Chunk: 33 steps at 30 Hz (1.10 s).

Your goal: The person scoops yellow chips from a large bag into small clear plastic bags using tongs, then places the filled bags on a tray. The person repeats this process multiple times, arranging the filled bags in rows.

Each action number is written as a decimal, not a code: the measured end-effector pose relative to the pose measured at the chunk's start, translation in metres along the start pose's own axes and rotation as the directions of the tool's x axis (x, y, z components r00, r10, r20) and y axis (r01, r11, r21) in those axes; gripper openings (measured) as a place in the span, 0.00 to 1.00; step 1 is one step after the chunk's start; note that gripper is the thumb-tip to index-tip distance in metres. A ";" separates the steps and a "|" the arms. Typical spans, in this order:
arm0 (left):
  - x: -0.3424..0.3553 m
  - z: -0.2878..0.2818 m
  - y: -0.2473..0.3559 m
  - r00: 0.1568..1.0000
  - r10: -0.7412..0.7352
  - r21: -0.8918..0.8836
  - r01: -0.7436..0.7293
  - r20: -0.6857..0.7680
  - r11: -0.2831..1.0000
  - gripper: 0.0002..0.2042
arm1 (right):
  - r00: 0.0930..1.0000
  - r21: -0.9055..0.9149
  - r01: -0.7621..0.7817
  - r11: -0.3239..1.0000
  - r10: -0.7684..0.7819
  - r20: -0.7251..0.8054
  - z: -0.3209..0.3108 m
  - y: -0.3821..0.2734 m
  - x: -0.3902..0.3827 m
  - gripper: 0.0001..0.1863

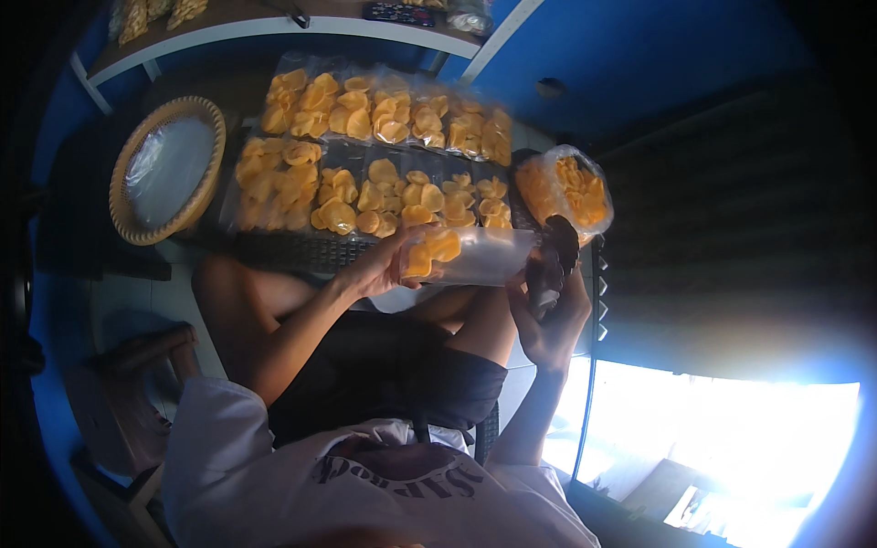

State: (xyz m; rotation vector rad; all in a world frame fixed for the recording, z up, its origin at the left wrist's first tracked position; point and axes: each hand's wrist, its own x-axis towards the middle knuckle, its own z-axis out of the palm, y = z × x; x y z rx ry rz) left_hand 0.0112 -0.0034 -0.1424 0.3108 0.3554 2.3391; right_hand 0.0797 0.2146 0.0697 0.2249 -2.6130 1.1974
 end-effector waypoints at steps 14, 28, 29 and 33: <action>-0.008 -0.022 -0.013 0.996 -0.086 -0.014 0.086 -0.017 0.996 0.27 | 0.997 0.318 -0.004 0.948 -0.021 0.074 -0.002 0.010 -0.008 0.38; -0.020 -0.046 0.015 0.982 0.180 -0.068 -0.184 -0.058 0.981 0.19 | 0.932 -0.643 -0.315 0.698 0.354 -0.072 -0.122 0.135 0.081 0.39; -0.020 -0.048 0.017 0.979 0.202 -0.055 -0.204 -0.034 0.977 0.16 | 0.960 -0.701 -0.239 0.672 0.269 -0.070 -0.122 0.143 0.087 0.40; -0.022 -0.054 0.022 0.975 0.216 -0.141 -0.222 -0.057 0.965 0.18 | 0.967 -0.875 -0.131 0.466 0.255 -0.009 -0.125 0.167 0.125 0.36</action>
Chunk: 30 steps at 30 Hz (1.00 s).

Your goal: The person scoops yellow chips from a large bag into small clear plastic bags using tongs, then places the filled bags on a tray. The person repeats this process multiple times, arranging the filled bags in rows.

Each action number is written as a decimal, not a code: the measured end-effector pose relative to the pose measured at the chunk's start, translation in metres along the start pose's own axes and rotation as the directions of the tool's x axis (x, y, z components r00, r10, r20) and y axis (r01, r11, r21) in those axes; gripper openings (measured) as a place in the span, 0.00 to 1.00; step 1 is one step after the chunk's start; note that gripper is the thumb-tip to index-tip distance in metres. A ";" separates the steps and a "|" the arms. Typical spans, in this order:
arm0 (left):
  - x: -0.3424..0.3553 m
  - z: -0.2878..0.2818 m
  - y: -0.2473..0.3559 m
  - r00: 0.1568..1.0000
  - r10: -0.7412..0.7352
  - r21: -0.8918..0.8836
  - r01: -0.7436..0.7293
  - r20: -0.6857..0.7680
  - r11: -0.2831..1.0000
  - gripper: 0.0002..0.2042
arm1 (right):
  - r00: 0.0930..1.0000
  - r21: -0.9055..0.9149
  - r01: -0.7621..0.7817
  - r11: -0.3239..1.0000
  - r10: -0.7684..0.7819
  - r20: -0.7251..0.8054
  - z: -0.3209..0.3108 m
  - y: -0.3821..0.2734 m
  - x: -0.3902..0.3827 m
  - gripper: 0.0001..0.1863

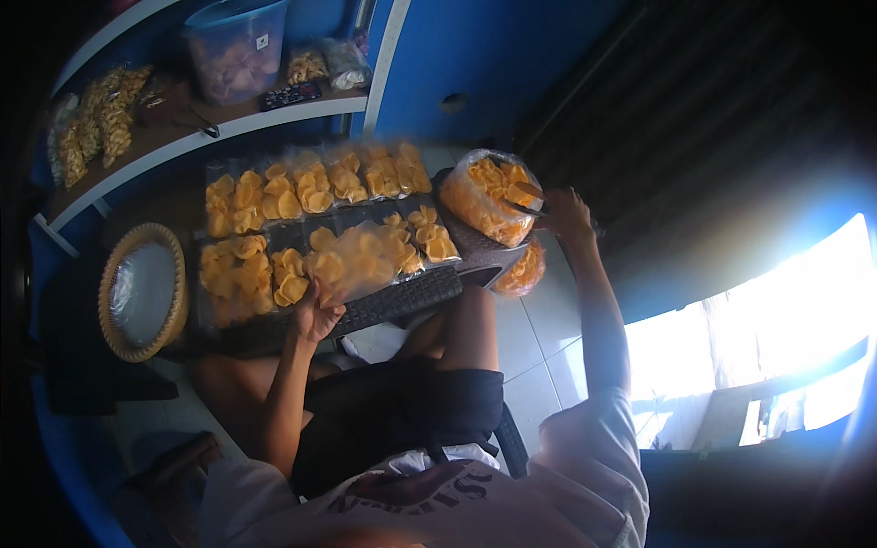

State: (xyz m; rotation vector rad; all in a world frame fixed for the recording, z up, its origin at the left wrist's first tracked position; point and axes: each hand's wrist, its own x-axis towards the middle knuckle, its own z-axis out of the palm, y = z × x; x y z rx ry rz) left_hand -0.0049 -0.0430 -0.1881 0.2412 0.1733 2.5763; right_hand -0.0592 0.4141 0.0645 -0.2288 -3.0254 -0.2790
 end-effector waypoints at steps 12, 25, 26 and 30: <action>0.000 -0.021 0.007 0.999 -0.009 -0.108 0.013 0.033 0.994 0.23 | 0.987 -0.398 0.153 0.905 -0.157 0.023 0.037 -0.005 0.086 0.21; 0.002 0.002 0.009 0.996 0.075 0.060 -0.072 -0.045 0.996 0.20 | 0.978 -0.016 0.209 0.978 -0.210 -0.016 -0.034 0.003 0.041 0.22; 0.002 0.003 0.009 0.995 0.092 0.074 -0.090 -0.031 0.993 0.20 | 0.983 0.167 0.164 0.972 -0.175 0.057 -0.043 -0.005 0.038 0.20; 0.002 0.007 0.010 0.996 0.071 0.125 -0.064 -0.048 0.990 0.22 | 0.926 0.467 -0.093 0.879 -0.096 0.365 -0.090 -0.045 0.001 0.17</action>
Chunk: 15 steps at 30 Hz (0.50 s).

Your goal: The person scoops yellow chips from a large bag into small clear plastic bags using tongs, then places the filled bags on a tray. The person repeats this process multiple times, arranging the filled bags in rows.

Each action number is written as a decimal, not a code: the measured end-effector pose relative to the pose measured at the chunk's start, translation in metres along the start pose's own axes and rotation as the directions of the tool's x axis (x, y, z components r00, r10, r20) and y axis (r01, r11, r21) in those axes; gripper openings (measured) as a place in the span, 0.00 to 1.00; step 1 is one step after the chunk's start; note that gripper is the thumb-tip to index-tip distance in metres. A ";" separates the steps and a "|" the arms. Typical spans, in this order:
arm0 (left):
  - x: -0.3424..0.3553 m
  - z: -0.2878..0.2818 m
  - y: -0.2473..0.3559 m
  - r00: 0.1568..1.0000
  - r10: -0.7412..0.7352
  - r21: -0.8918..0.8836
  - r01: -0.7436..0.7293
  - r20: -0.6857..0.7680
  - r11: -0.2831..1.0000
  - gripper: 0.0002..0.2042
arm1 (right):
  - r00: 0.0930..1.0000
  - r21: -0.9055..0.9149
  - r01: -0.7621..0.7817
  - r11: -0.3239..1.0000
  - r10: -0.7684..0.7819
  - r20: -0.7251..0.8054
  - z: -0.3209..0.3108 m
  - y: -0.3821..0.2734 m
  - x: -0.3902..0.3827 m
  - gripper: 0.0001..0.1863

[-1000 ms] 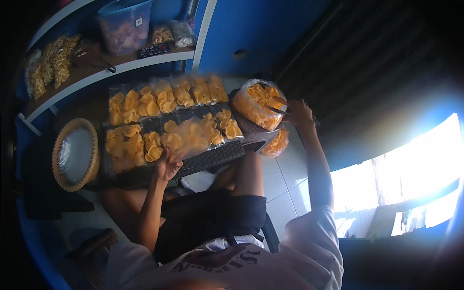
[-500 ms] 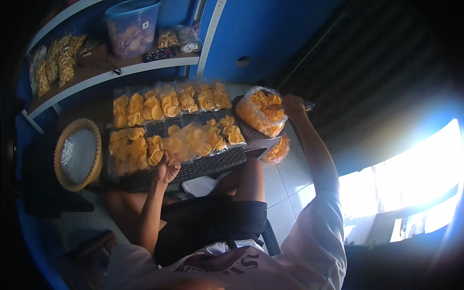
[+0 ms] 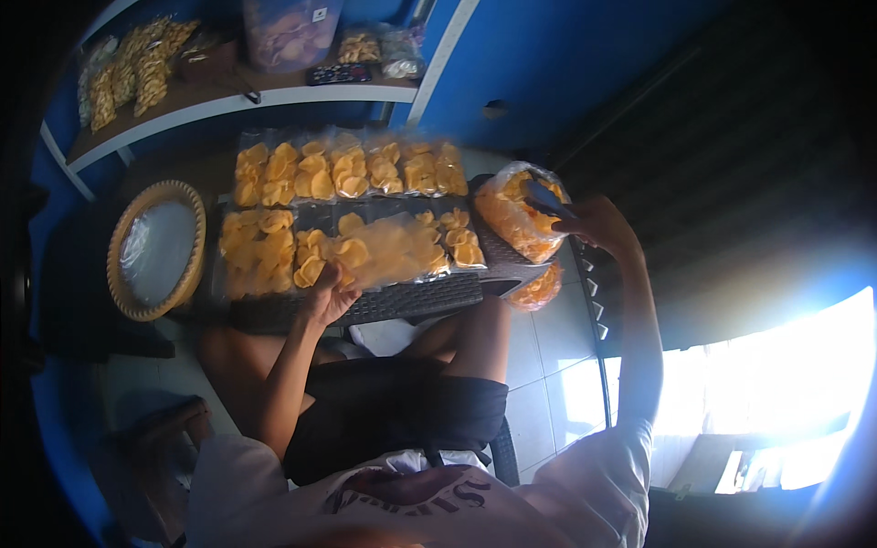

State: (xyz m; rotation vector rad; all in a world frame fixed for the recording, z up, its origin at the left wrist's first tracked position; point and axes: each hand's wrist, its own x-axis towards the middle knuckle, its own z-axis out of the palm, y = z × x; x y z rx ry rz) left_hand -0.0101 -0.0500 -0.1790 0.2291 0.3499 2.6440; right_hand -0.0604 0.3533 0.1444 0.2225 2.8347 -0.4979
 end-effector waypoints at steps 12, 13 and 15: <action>0.004 0.020 -0.007 0.999 0.007 0.151 -0.015 0.051 0.988 0.30 | 0.990 -0.161 0.079 0.984 -0.058 0.127 -0.003 -0.122 -0.086 0.23; 0.005 0.024 -0.007 0.998 0.026 0.146 -0.034 0.055 0.989 0.31 | 0.989 -0.169 0.047 0.984 -0.022 0.144 -0.004 -0.125 -0.087 0.24; 0.005 0.032 -0.007 0.996 0.060 0.135 -0.068 0.062 0.988 0.31 | 0.986 -0.167 0.026 0.986 0.003 0.167 -0.003 -0.127 -0.088 0.25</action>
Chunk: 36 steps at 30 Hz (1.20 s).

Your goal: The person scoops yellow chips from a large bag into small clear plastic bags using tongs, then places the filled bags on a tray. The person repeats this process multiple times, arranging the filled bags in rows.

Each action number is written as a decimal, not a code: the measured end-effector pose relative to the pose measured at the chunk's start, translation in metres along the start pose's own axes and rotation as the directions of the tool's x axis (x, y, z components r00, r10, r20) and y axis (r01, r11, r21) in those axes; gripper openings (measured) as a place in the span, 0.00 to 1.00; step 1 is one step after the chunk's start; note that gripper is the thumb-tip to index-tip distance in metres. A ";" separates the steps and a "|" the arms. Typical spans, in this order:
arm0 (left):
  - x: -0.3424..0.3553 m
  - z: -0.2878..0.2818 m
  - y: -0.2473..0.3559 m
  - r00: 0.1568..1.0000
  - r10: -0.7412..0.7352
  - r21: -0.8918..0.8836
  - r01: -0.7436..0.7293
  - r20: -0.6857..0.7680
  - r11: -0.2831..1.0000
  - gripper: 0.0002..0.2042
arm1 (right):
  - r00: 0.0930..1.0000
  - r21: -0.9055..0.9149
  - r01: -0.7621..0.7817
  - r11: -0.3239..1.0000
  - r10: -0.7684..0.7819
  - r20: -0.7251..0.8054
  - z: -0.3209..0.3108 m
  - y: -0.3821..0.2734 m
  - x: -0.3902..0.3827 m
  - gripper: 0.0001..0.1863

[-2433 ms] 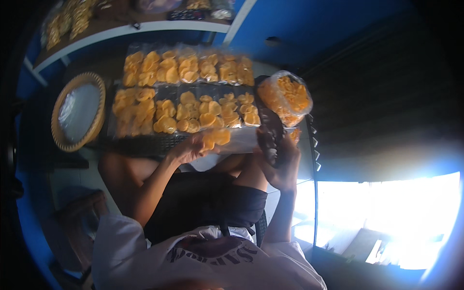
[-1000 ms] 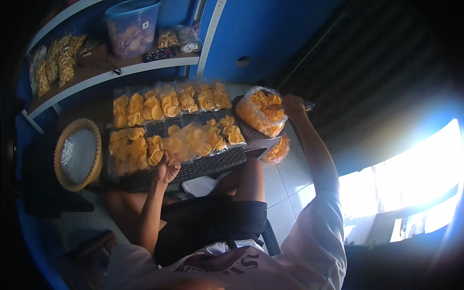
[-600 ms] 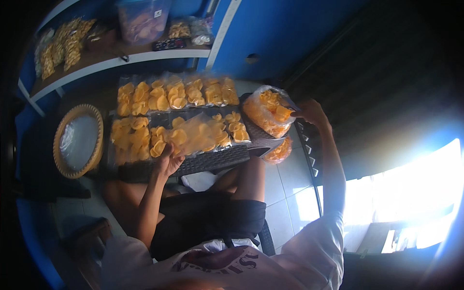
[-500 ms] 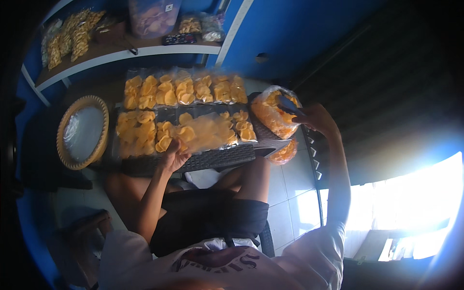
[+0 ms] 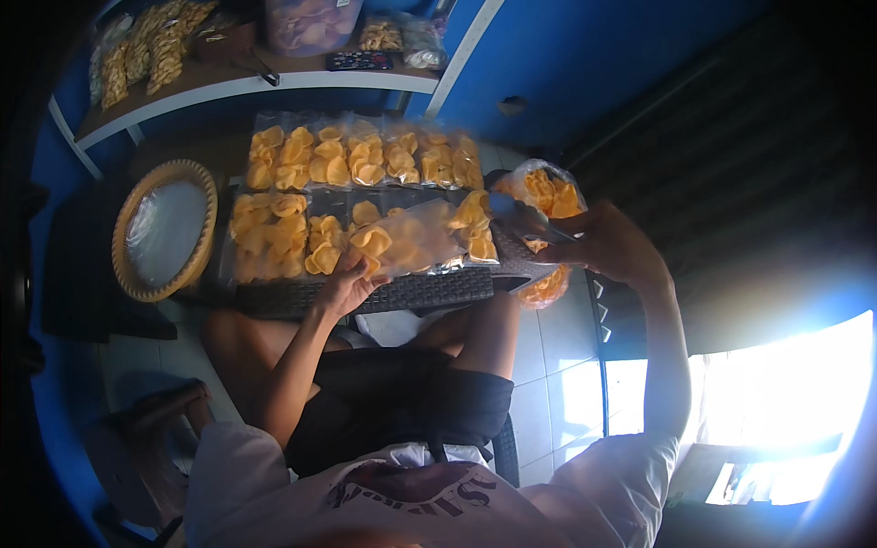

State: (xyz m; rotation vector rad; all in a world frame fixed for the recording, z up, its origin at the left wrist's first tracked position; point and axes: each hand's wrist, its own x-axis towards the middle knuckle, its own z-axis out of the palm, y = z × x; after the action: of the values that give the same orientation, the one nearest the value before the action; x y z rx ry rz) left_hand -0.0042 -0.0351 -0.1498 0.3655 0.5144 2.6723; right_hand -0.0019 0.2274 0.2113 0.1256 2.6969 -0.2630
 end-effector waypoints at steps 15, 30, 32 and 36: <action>0.003 0.008 -0.009 0.996 0.065 0.036 -0.067 0.065 0.997 0.32 | 0.953 -0.134 0.266 0.955 -0.281 -0.110 0.041 -0.001 -0.004 0.19; -0.003 -0.012 -0.018 0.999 0.012 -0.255 -0.022 -0.042 0.967 0.27 | 0.990 0.525 -0.019 0.851 -0.059 0.131 0.017 0.049 0.003 0.18; -0.004 -0.008 -0.016 0.997 0.004 -0.252 -0.022 -0.074 0.967 0.26 | 0.998 0.407 0.067 0.911 -0.052 -0.048 0.010 0.065 0.007 0.20; -0.005 -0.002 -0.013 0.992 -0.013 -0.276 -0.022 -0.122 0.961 0.26 | 0.944 0.048 -0.133 0.990 0.141 -0.300 0.000 0.098 0.036 0.22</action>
State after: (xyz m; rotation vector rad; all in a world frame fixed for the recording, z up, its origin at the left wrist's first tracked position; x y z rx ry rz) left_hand 0.0042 -0.0264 -0.1577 0.1217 0.1675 2.7328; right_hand -0.0225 0.3248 0.1801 0.3902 2.9707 -0.2561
